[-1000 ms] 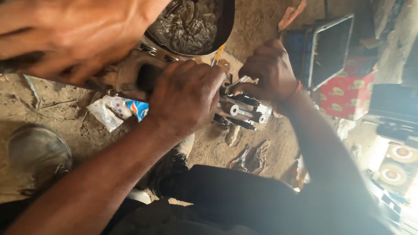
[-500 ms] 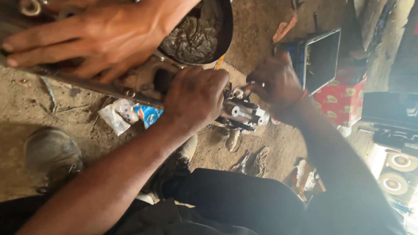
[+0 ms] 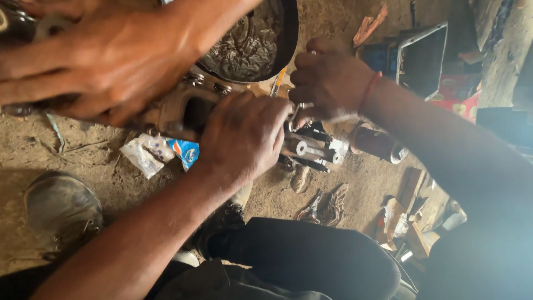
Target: The person is working on an engine part, using a wrench to tighten bolts and a cloth to wipe the surface. They are assisted by another person who also uses tools on the same part.
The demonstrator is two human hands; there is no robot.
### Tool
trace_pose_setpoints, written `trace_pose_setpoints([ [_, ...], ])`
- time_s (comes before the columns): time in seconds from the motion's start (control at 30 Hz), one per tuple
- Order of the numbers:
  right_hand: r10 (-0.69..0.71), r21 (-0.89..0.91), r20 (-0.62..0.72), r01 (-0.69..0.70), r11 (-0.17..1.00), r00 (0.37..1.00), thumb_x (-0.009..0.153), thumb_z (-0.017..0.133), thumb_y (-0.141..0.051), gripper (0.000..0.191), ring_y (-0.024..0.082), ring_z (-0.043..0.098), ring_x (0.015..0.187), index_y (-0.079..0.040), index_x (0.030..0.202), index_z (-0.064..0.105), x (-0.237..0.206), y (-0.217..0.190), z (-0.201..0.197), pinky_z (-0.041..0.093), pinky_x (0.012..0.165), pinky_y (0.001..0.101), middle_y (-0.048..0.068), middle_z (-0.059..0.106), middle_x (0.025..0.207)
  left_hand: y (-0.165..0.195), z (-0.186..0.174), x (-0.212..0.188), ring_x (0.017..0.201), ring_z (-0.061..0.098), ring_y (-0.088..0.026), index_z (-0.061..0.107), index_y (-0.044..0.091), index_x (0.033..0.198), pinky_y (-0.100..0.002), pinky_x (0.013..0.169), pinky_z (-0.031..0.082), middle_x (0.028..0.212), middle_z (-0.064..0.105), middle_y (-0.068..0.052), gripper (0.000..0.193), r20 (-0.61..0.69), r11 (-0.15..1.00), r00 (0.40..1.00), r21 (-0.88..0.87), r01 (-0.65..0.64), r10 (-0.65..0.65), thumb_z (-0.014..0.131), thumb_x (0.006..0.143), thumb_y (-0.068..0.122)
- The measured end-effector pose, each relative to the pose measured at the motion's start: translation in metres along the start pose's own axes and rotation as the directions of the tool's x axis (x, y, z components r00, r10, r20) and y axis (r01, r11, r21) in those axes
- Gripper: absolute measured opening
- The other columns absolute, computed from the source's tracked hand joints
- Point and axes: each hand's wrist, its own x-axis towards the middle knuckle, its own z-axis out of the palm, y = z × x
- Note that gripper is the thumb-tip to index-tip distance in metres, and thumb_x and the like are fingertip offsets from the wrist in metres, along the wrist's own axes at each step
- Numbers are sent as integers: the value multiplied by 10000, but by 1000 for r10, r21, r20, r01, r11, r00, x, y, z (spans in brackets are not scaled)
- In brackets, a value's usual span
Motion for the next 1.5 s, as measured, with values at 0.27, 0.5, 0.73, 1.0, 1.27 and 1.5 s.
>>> trace_pose_setpoints([
  [0.27, -159, -227, -168, 119, 967, 973, 868, 688, -658, 482, 145, 564, 739, -234, 720, 513, -2, 24, 35, 426, 635, 342, -88, 519, 711, -7, -10, 7, 809, 619, -225, 625, 91, 1039, -424, 821, 503, 844, 633, -32, 264, 61, 997, 997, -73, -38, 42, 781, 827, 68],
  [0.5, -202, -299, -209, 134, 945, 957, 826, 688, -588, 426, 132, 546, 714, -232, 714, 483, -20, 36, 65, 380, 576, 319, -86, 476, 678, -9, 3, 1, 822, 626, -236, 659, 65, 1102, -415, 800, 514, 863, 645, -52, 245, 72, 1000, 997, -12, -26, 27, 754, 877, 50],
  [0.73, 126, -40, -354, -150, 988, 927, 763, 706, -552, 423, 201, 575, 772, -169, 707, 538, -30, -5, 65, 441, 624, 411, -22, 506, 698, -5, -7, 7, 865, 655, -270, 659, 71, 1139, -475, 845, 506, 922, 695, -76, 265, 97, 1000, 995, -7, -8, 9, 751, 891, 80],
  [1.0, 543, -153, -178, -568, 808, 821, 941, 671, -186, 170, 300, 665, 1039, -101, 1086, 696, -79, -34, -6, 501, 916, 485, 97, 694, 1045, 1, -8, -10, 979, 692, -304, 653, 81, 1149, -475, 897, 525, 1029, 732, -101, 289, 46, 997, 999, -76, -6, 10, 689, 864, 52],
  [1.27, 903, 735, 393, -650, -195, 173, 1019, 559, -338, 291, 123, 711, 664, -129, 1147, 717, -53, -239, 18, 571, 651, 309, -2, 729, 722, -32, -15, 9, 1012, 700, -238, 655, 40, 1107, -371, 895, 569, 1077, 739, -110, 206, 247, 851, 963, -524, 44, 103, 679, 954, 175],
  [1.5, 907, 925, 297, 146, -351, 299, 1043, 526, -266, 273, 118, 531, 547, -30, 1030, 661, 43, -276, 99, 437, 495, 269, 28, 594, 676, 10, -63, -19, 1159, 629, -344, 551, 104, 1341, -443, 966, 523, 1444, 479, -173, 631, 449, 964, 893, 225, -144, 28, 837, 786, 195],
])
